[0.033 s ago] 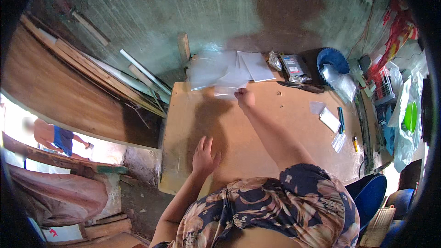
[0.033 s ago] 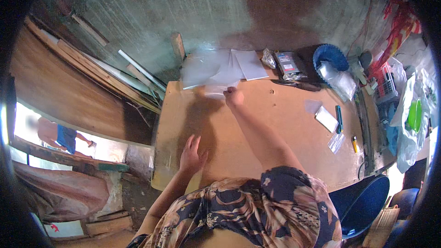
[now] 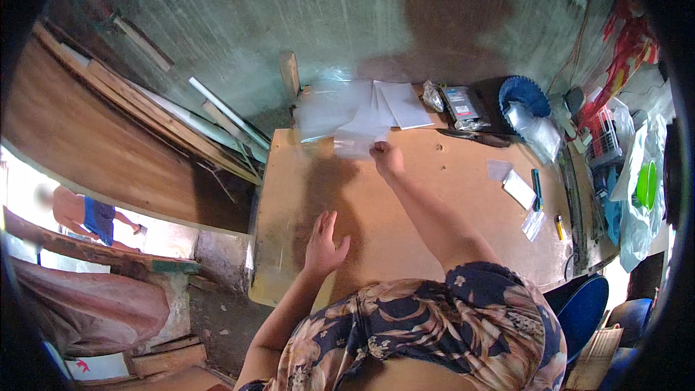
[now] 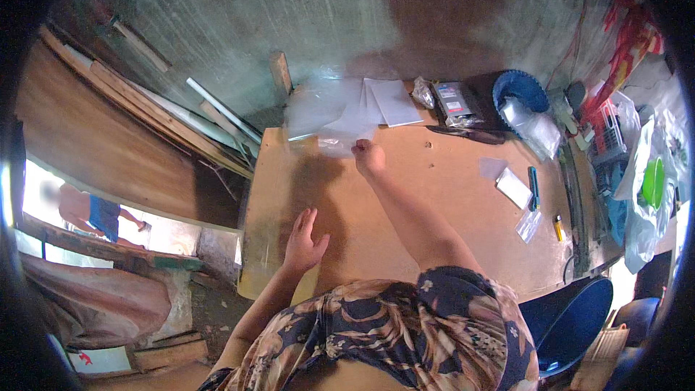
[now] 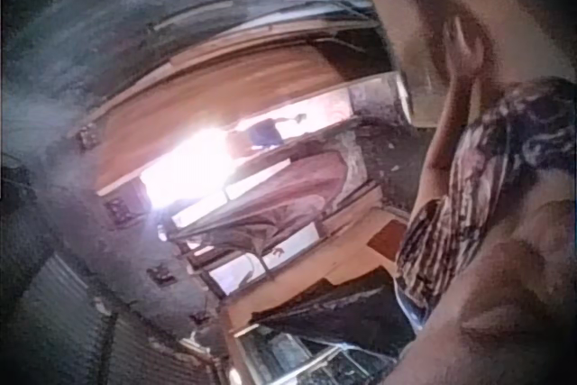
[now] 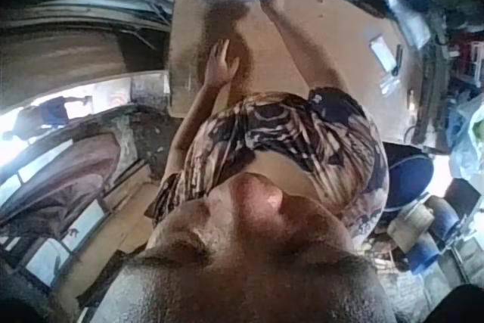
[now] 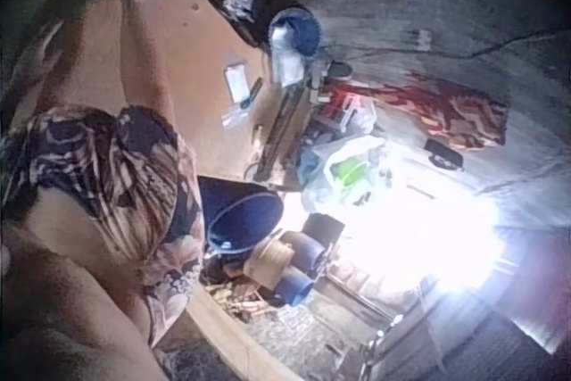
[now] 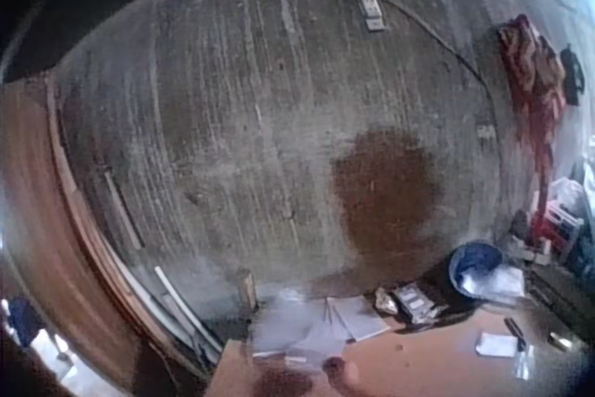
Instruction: The person repeatedly places a clear plastic sheet on a wooden table, smooths it with a black plastic squeegee, folds it over a white rectangular template, and peels it off. This cycle is repeated multiple times with new sheets.
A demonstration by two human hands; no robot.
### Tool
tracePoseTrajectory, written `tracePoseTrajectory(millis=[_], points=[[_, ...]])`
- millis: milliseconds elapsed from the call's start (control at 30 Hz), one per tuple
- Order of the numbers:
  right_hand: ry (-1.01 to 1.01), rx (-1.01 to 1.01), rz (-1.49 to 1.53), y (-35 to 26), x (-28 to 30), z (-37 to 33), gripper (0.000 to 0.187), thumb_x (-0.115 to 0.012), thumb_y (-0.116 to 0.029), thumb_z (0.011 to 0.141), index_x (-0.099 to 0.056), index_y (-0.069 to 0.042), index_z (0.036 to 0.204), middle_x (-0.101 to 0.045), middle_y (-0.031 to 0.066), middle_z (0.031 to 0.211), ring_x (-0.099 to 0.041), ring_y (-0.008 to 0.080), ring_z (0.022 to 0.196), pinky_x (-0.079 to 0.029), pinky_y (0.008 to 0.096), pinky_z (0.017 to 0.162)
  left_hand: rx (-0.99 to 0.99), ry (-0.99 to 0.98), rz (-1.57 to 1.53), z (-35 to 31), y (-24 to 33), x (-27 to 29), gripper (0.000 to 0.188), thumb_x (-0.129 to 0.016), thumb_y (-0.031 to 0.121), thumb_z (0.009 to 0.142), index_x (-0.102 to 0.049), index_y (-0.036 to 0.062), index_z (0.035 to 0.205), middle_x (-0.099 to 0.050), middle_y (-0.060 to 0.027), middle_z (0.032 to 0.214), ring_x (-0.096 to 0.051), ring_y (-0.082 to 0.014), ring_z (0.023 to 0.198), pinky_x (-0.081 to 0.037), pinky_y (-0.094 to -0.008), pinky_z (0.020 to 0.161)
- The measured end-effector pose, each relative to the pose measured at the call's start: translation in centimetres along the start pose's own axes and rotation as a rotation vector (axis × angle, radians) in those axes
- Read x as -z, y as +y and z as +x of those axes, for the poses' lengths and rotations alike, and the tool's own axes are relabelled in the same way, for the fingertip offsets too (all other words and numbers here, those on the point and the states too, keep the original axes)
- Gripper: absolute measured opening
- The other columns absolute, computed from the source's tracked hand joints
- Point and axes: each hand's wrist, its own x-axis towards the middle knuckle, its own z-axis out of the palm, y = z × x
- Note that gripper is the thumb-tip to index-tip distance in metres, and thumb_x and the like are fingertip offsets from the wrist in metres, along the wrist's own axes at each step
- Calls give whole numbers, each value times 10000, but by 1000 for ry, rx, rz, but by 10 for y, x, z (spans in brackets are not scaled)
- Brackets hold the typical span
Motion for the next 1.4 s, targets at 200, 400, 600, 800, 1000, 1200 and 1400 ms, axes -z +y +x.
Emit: tracePoseTrajectory(millis=[200,400,600,800,1000,1200,1400], points=[[-183,243,-15,-49,66,-137,216,-604,-39,782,-589,23,988,-625,103,837,-586,201,717,-473,302,664,446,101,-917,32,50,-11,802,-627,367,792,-174,116,1404,-297,-132,1379,-384,-288,1178,-394,-465,869],[-278,641,-288,-67,123,-216,165,-582,-80,785,-603,17,917,-613,176,878,-604,333,764,-489,378,653,592,-233,-1507,28,57,-51,584,-595,432,808,-348,159,1262,-446,-53,1220,-481,-206,1079,-461,-376,764],[-639,434,-272,-62,170,-233,160,-556,-101,766,-602,9,872,-609,173,852,-583,349,808,-474,392,707,413,-380,-1554,13,87,-60,563,-586,413,822,-351,144,1258,-531,-33,1086,-539,-154,979,-478,-313,749],[-75,537,-390,-49,198,-247,105,-564,-71,716,-610,-34,802,-586,146,873,-568,335,837,-463,397,766,232,-382,-1122,-1,151,-58,365,-586,251,830,-502,74,1137,-592,-26,922,-560,-117,905,-471,-255,723],[612,311,-457,-3,317,-209,67,-602,-16,746,-585,-10,811,-591,170,870,-573,302,857,-456,351,746,446,-133,-1028,32,125,-73,273,-559,270,840,-545,94,1048,-570,-23,845,-521,-123,628,-409,-260,459],[434,13,164,-6,374,-254,145,-592,-76,833,-556,-25,964,-645,101,863,-618,159,726,-483,282,645,363,128,-1227,140,96,-64,325,-542,341,885,-498,97,1095,-582,-32,901,-545,-116,657,-430,-225,470],[276,-31,671,-13,376,-277,126,-542,-34,858,-550,-40,984,-639,95,909,-628,180,785,-507,299,699,458,-71,-858,148,169,-46,584,-610,340,827,-396,38,1278,-446,-136,1260,-432,-233,1160,-365,-349,940]])
